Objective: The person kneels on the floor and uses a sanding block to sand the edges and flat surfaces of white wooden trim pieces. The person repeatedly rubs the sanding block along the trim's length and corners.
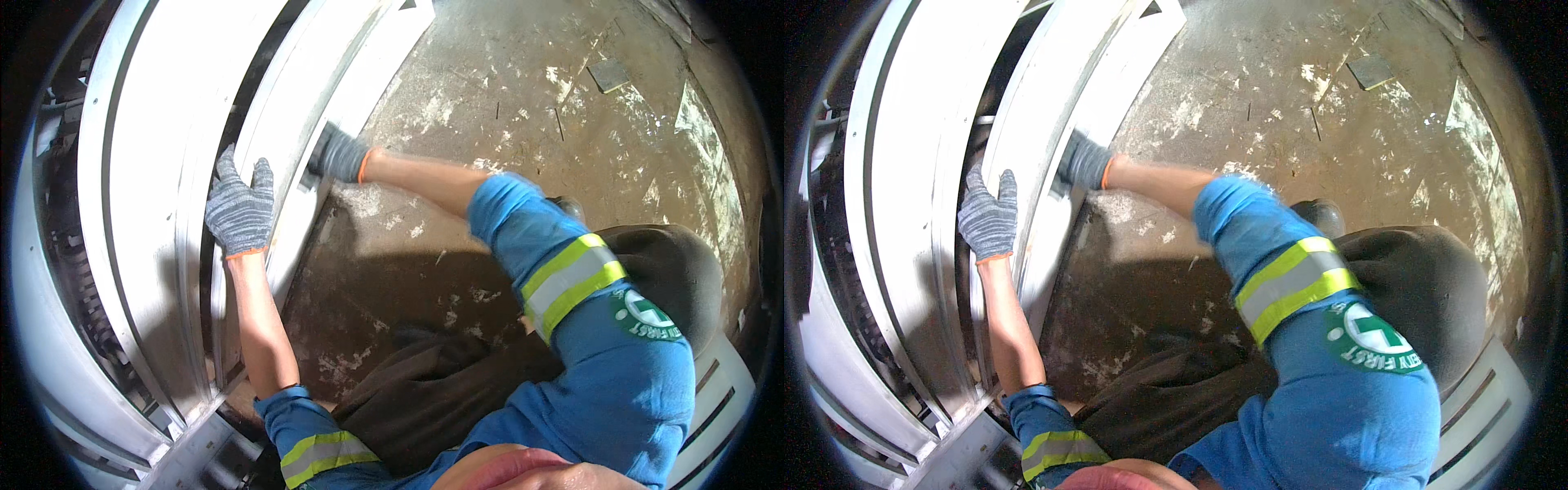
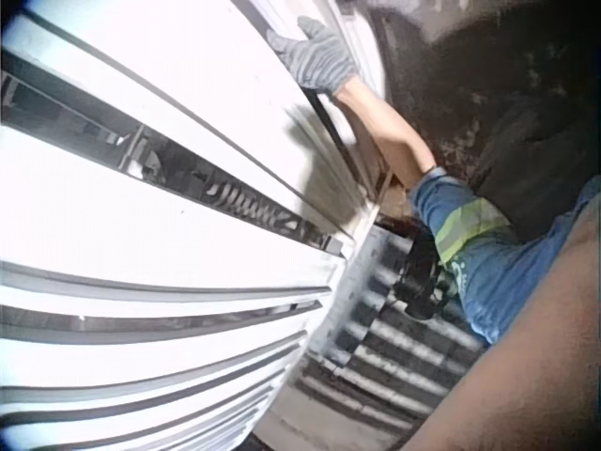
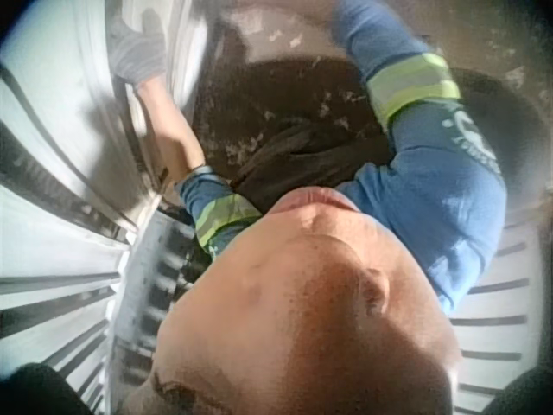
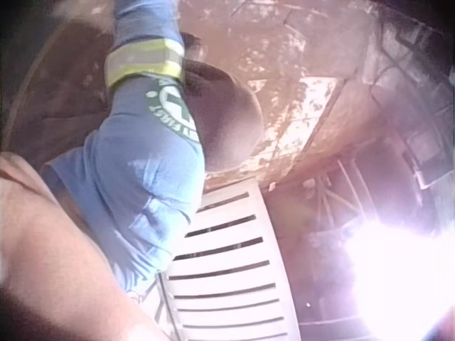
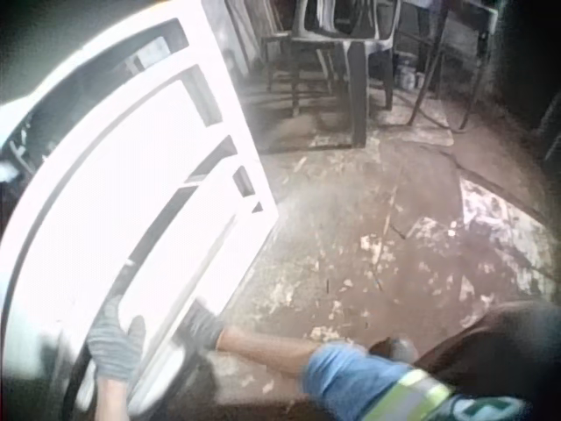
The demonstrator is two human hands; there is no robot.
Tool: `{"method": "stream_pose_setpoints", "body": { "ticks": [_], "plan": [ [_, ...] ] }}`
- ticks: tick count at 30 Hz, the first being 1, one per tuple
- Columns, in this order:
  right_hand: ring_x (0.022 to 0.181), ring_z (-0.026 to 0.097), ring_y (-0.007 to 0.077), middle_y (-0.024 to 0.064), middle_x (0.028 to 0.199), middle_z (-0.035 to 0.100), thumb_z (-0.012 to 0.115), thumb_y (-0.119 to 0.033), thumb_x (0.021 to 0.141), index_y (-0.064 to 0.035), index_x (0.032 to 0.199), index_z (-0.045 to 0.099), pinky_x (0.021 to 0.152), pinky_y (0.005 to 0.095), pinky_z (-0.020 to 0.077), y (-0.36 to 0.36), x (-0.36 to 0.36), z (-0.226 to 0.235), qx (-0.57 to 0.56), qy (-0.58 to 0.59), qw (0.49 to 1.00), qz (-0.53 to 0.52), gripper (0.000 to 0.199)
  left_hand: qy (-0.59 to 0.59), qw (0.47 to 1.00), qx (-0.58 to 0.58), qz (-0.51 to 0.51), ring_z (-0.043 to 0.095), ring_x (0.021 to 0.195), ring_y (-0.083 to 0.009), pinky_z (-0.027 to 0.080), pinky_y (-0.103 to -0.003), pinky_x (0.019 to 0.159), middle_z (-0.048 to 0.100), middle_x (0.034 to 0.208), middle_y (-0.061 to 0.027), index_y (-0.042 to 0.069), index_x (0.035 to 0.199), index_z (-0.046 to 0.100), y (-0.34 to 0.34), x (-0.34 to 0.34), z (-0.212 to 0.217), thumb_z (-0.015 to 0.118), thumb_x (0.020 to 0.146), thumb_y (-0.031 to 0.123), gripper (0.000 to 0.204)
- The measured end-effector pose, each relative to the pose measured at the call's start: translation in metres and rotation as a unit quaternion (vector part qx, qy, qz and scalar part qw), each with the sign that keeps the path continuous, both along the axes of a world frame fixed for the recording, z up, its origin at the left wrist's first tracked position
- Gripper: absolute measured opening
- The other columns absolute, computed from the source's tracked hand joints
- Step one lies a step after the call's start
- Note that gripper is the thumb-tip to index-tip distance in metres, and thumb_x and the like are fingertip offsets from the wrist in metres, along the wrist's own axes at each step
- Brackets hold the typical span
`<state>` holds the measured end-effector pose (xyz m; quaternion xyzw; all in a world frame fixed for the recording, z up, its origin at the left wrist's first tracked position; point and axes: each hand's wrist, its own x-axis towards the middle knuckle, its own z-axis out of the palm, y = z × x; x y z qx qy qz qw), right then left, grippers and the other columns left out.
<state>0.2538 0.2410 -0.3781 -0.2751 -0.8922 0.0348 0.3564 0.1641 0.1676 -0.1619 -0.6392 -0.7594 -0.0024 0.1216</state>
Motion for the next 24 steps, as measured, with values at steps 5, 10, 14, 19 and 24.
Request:
{"method": "stream_pose_setpoints", "body": {
  "ticks": [5, 10, 14, 19, 24],
  "plan": [
    [0.12, 0.049, 0.0292, 0.0122, 0.121, 0.058, 0.045, -0.024, 0.08, -0.0069, 0.113, 0.059, 0.108, 0.0504, 0.0274, -0.093, -0.043, 0.009, -0.059, 0.014, 0.993, 0.104, 0.04, 0.01, 0.999, 0.023, -0.043, 0.065, 0.085, -0.0366, 0.052, -0.044, 0.075, 0.066, 0.098, -0.0211, 0.008, 0.126, 0.049, -0.003, -0.005, -0.004, 0.06, 0.085, 0.036, 0.05],
    [0.135, 0.034, 0.0265, 0.0108, 0.146, 0.037, 0.042, -0.019, 0.091, -0.0167, 0.137, 0.043, 0.116, 0.039, 0.0179, 0.021, 0.047, 0.03, -0.085, -0.263, 0.961, 0.01, 0.046, 0.008, 1.0, 0.023, -0.018, 0.065, 0.086, -0.0357, 0.052, -0.043, 0.075, 0.065, 0.098, -0.0211, 0.005, 0.121, 0.053, -0.023, -0.02, 0.001, 0.063, 0.084, 0.035, 0.049],
    [0.121, 0.045, 0.0316, 0.0146, 0.126, 0.053, 0.055, -0.015, 0.076, -0.0091, 0.12, 0.055, 0.107, 0.045, 0.0308, 0.165, 0.176, 0.017, -0.08, -0.142, 0.981, -0.105, 0.044, 0.019, 0.998, 0.052, -0.022, 0.065, 0.085, -0.0353, 0.052, -0.043, 0.074, 0.066, 0.095, -0.0197, 0.004, 0.115, 0.057, -0.021, -0.02, -0.008, 0.065, 0.082, 0.037, 0.047],
    [0.114, 0.049, 0.0307, 0.0164, 0.12, 0.054, 0.063, -0.012, 0.073, -0.0086, 0.12, 0.055, 0.104, 0.0476, 0.0336, 0.12, 0.129, -0.007, -0.01, -0.13, 0.972, -0.197, 0.047, 0.061, 0.996, 0.049, 0.03, 0.064, 0.081, -0.0363, 0.052, -0.043, 0.071, 0.066, 0.091, -0.0208, 0.003, 0.106, 0.058, -0.012, -0.011, -0.008, 0.066, 0.08, 0.04, 0.047],
    [0.129, 0.039, 0.0321, 0.0167, 0.135, 0.046, 0.047, -0.027, 0.082, -0.0052, 0.121, 0.056, 0.112, 0.0483, 0.023, -0.013, 0.018, 0.013, -0.033, -0.079, 0.996, 0.034, 0.046, 0.054, 0.997, 0.054, 0.006, 0.065, 0.076, -0.0367, 0.052, -0.043, 0.068, 0.066, 0.086, -0.0203, 0.003, 0.106, 0.06, -0.01, -0.012, -0.009, 0.067, 0.079, 0.037, 0.044]
  ]
}}
